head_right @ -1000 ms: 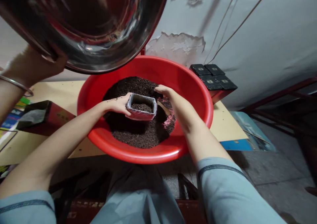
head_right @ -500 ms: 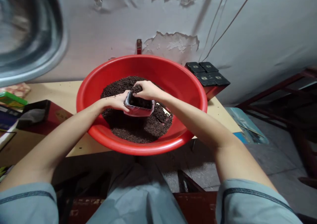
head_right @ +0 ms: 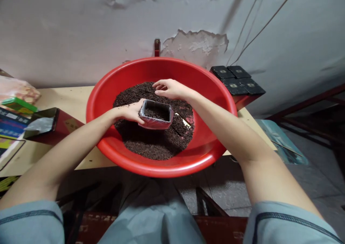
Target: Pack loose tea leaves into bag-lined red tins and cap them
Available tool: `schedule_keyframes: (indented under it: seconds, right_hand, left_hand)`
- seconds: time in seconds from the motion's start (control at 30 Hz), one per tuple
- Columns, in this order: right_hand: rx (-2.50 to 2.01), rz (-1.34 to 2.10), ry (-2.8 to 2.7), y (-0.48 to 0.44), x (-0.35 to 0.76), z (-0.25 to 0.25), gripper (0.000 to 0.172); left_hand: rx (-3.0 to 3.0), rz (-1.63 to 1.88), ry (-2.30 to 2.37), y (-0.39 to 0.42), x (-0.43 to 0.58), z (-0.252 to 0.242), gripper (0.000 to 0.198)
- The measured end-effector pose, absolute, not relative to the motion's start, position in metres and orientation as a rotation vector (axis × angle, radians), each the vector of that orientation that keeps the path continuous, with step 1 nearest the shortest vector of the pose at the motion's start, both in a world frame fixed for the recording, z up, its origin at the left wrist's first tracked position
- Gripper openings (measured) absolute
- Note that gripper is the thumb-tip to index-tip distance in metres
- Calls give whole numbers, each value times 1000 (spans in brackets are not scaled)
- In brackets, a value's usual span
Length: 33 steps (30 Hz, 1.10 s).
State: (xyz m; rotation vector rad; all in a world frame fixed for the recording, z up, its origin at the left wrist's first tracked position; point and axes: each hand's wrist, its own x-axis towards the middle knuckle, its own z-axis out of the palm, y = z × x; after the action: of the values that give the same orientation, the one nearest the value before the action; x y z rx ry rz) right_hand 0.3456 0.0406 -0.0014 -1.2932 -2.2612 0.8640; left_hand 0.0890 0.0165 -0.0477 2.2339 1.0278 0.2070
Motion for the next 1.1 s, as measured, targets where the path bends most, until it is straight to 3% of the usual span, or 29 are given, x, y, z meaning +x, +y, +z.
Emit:
schedule_keyframes:
  seconds: [0.17,0.27,0.6,0.87,1.1]
  right_hand:
    - [-1592,746,-2251,100,324,-35,95]
    - [-1534,786,-2277,122,293,-45,105]
    - [-1366,557,-2633,120,251,-47,76]
    - [-1426,535,-2375,92,272,-39,60]
    - [-1319,684,-2100,61,302,2,44]
  left_hand:
    - [2241,210,993,16,88,-47,92]
    - [2250,215,978,15,88,-47,92]
    - [2260,155,967,17,90,-47,98]
    - [2328,238,927,27,84,-61,98]
    - [2290,228,1050,17,86,-55,92]
